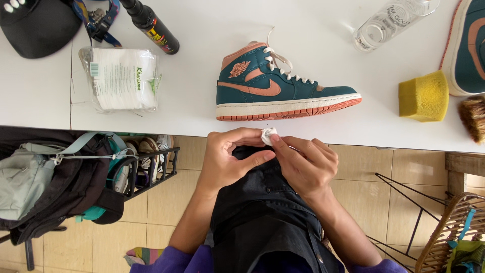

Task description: The person cleans the sole of a high-top sneaker using a cotton ball. They hold the shoe with one hand and rub the cotton ball over the textured orange sole, focusing on the grooves and patterns.

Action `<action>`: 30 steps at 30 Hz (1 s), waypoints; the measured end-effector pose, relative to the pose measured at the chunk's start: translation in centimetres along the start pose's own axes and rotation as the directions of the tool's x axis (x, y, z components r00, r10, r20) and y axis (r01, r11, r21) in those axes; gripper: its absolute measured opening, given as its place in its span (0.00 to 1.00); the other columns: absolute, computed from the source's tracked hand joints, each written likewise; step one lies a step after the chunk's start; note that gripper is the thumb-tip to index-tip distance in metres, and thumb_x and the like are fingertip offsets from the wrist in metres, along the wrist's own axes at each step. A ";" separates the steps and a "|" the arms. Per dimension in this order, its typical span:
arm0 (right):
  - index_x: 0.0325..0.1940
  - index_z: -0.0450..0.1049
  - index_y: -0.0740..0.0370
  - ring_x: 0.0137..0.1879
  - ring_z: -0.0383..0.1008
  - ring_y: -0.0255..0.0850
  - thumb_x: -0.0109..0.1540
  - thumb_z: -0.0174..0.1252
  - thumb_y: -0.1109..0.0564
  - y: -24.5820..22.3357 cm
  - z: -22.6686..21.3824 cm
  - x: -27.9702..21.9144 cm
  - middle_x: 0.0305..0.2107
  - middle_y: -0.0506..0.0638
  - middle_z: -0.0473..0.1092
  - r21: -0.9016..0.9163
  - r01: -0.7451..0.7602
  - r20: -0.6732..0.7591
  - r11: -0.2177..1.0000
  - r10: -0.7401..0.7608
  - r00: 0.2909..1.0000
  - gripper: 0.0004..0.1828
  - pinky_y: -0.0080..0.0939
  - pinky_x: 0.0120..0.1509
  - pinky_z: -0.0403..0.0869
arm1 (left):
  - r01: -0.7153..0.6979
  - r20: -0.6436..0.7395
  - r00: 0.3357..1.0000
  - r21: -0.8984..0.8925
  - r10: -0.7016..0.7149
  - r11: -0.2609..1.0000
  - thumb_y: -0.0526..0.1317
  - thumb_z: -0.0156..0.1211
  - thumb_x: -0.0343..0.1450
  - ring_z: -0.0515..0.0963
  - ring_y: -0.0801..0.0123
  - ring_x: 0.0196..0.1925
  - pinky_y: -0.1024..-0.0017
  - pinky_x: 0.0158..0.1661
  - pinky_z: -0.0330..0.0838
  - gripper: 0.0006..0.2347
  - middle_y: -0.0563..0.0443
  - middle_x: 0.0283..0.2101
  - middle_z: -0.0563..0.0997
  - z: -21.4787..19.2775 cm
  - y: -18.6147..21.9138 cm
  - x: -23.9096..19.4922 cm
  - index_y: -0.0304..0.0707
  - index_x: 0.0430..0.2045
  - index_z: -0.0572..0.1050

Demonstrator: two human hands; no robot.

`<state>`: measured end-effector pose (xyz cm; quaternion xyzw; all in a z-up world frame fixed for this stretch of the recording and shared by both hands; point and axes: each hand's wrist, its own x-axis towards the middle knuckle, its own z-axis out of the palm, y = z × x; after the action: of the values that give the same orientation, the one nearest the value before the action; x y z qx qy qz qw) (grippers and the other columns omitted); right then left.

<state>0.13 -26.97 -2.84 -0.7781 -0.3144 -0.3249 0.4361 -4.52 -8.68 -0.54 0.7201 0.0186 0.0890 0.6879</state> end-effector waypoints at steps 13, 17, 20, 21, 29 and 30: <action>0.45 0.90 0.56 0.21 0.72 0.44 0.64 0.72 0.68 0.3 -0.8 0.7 0.29 0.49 0.81 0.124 -0.128 0.233 0.984 0.097 0.968 0.10 0.38 0.27 0.69 | 0.127 0.019 0.992 -0.088 -0.126 0.988 0.33 0.77 0.71 0.92 0.66 0.38 0.66 0.44 0.87 0.10 0.35 0.32 0.91 -1.2 -1.0 0.3 0.24 0.41 0.87; 0.43 0.90 0.54 0.23 0.74 0.42 0.67 0.70 0.66 0.1 -1.3 1.8 0.29 0.46 0.82 0.051 -0.054 0.267 0.997 0.039 0.963 0.09 0.36 0.31 0.70 | 0.104 0.042 0.994 -0.044 -0.102 0.994 0.34 0.78 0.71 0.93 0.63 0.38 0.66 0.43 0.88 0.10 0.34 0.32 0.91 -1.8 -1.2 0.3 0.24 0.41 0.87; 0.42 0.90 0.52 0.24 0.74 0.41 0.68 0.69 0.65 0.2 -1.5 2.3 0.30 0.44 0.82 0.041 -0.029 0.286 0.999 0.016 0.958 0.09 0.35 0.32 0.69 | 0.075 0.093 0.993 -0.044 -0.071 0.996 0.32 0.75 0.73 0.93 0.62 0.40 0.66 0.44 0.87 0.08 0.36 0.33 0.92 -2.5 -0.4 0.5 0.24 0.42 0.87; 0.42 0.89 0.52 0.24 0.74 0.41 0.68 0.69 0.65 0.3 -1.5 2.4 0.31 0.43 0.83 0.042 -0.022 0.288 0.999 0.009 0.957 0.09 0.36 0.32 0.69 | 0.067 0.121 0.991 -0.061 -0.060 0.996 0.32 0.73 0.74 0.92 0.63 0.42 0.66 0.45 0.87 0.07 0.37 0.34 0.92 -2.7 -0.1 0.6 0.25 0.42 0.87; 0.49 0.86 0.49 0.21 0.72 0.38 0.65 0.71 0.55 0.2 -1.0 1.8 0.37 0.45 0.82 0.103 0.077 0.289 0.992 -0.104 0.952 0.09 0.35 0.31 0.72 | 0.176 0.168 0.975 -0.174 -0.147 0.969 0.30 0.81 0.67 0.91 0.69 0.35 0.71 0.42 0.86 0.09 0.40 0.28 0.90 -3.7 -3.1 0.3 0.24 0.35 0.87; 0.57 0.84 0.48 0.22 0.73 0.38 0.63 0.75 0.51 0.3 -1.1 1.7 0.46 0.48 0.85 0.111 0.134 0.285 0.985 -0.161 0.945 0.18 0.36 0.33 0.73 | 0.205 0.206 0.965 -0.191 -0.165 0.960 0.30 0.83 0.66 0.91 0.72 0.33 0.72 0.41 0.86 0.09 0.43 0.26 0.90 -3.9 -3.3 0.4 0.25 0.34 0.86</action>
<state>1.15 -27.72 -1.24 -0.7715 -0.4471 -0.2235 0.3937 -4.46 -4.58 -3.62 0.6435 0.0115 -0.0427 0.7642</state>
